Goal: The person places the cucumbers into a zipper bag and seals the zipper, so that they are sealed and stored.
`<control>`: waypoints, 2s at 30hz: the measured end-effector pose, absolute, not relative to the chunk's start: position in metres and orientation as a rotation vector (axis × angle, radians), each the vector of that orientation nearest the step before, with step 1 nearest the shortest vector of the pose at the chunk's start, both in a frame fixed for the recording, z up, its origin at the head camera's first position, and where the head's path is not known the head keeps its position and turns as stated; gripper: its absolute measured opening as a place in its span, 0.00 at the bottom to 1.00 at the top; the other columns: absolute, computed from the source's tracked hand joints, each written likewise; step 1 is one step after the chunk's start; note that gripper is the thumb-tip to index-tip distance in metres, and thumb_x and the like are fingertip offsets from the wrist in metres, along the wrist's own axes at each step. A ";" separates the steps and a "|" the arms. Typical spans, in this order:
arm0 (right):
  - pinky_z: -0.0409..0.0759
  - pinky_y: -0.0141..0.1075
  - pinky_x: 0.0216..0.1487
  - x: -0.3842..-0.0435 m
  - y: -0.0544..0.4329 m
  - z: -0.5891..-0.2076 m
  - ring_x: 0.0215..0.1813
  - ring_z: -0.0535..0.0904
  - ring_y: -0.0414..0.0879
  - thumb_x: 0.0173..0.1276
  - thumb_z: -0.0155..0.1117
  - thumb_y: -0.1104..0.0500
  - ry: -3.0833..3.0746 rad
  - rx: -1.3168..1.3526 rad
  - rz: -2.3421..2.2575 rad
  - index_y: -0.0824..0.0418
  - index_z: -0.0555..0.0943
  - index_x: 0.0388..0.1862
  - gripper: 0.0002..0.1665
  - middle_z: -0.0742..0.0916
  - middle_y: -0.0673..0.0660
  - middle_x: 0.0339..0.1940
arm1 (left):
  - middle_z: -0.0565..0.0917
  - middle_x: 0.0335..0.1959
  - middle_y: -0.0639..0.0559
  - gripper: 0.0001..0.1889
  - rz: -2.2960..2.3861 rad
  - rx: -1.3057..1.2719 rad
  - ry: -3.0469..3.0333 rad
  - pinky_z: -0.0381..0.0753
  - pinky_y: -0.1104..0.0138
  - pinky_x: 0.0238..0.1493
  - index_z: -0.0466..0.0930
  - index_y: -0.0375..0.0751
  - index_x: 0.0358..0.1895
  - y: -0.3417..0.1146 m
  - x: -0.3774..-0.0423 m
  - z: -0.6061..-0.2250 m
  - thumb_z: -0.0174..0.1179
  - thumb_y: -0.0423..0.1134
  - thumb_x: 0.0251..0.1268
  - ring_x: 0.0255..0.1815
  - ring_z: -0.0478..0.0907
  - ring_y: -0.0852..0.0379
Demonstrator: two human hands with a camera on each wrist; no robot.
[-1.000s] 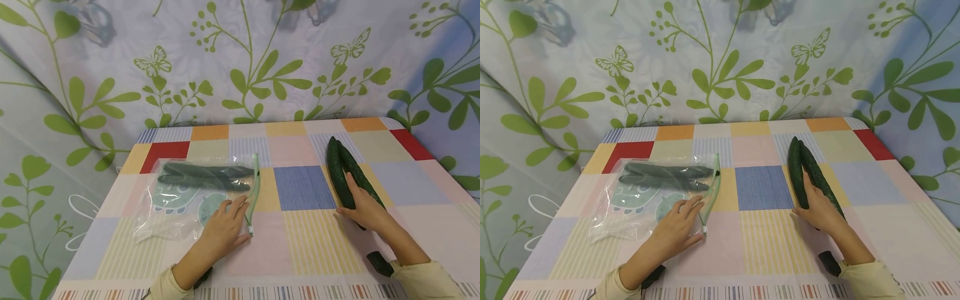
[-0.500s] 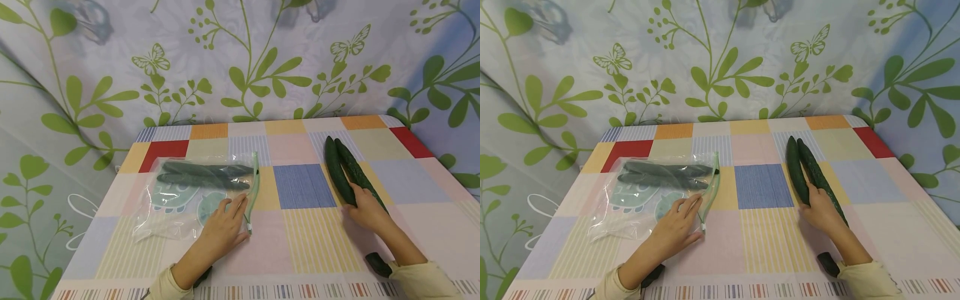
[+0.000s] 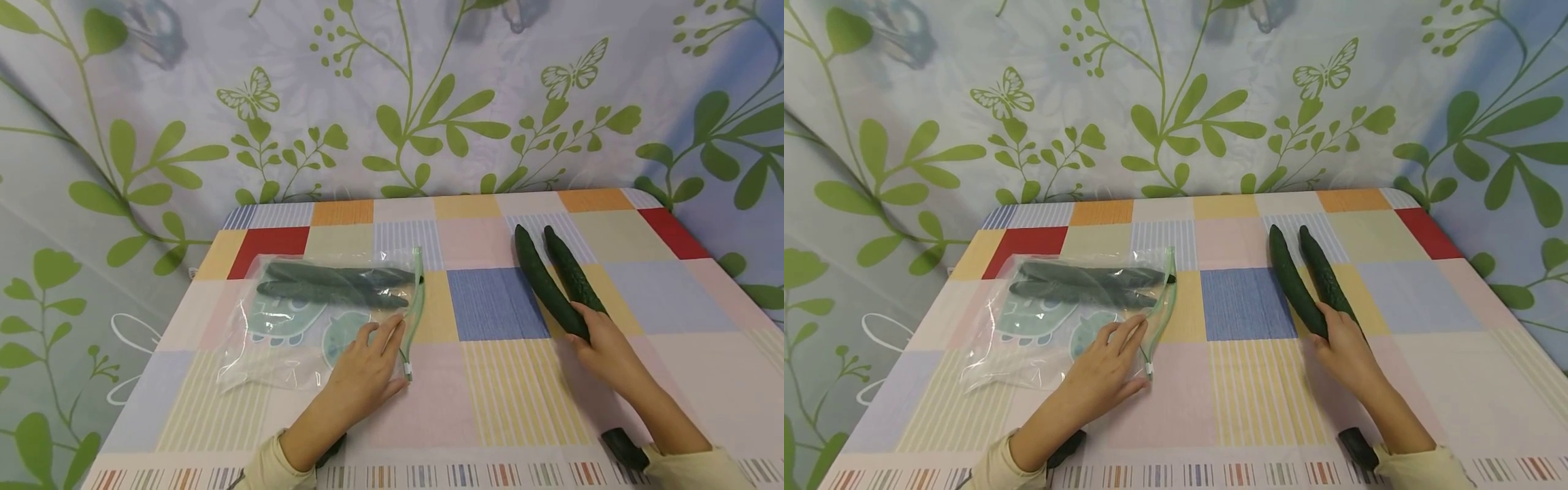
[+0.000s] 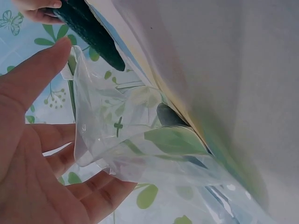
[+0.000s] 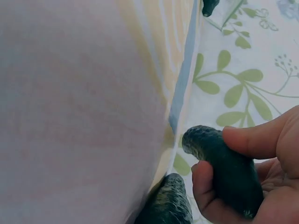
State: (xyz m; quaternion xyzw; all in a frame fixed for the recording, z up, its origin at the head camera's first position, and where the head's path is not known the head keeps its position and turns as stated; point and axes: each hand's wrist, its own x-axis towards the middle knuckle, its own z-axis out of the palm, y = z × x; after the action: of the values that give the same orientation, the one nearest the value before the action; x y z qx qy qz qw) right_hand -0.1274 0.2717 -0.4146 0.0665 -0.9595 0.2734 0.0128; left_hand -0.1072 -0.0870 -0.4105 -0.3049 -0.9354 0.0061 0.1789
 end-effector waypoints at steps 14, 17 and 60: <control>0.67 0.63 0.44 -0.110 0.269 -0.407 0.52 0.67 0.73 0.60 0.58 0.69 -2.896 0.317 0.836 0.75 0.59 0.64 0.34 0.71 0.76 0.53 | 0.66 0.63 0.48 0.44 0.017 -0.847 -2.616 0.80 0.64 0.33 0.65 0.34 0.63 -0.087 -0.108 -0.408 0.66 0.58 0.44 0.53 0.70 0.45; 0.68 0.62 0.44 -0.108 0.269 -0.407 0.51 0.68 0.73 0.59 0.59 0.69 -2.886 0.342 0.819 0.74 0.60 0.64 0.35 0.72 0.75 0.53 | 0.66 0.63 0.48 0.43 0.009 -0.843 -2.620 0.80 0.64 0.33 0.66 0.34 0.63 -0.087 -0.107 -0.408 0.66 0.58 0.44 0.53 0.70 0.45; 0.53 0.14 0.61 -0.089 0.256 -0.406 0.58 0.62 0.22 0.36 0.70 0.75 -2.589 0.930 0.755 0.59 0.72 0.60 0.46 0.78 0.47 0.52 | 0.66 0.63 0.47 0.44 -0.015 -0.846 -2.588 0.80 0.65 0.36 0.65 0.34 0.63 -0.086 -0.106 -0.409 0.66 0.57 0.45 0.52 0.71 0.46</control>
State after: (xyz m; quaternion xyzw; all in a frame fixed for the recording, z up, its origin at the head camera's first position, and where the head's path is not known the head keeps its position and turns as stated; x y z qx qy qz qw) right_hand -0.0886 0.2561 -0.4063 0.3228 -0.8980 0.2619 0.1440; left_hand -0.1056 -0.0861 -0.4089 -0.3041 -0.9297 -0.0054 0.2080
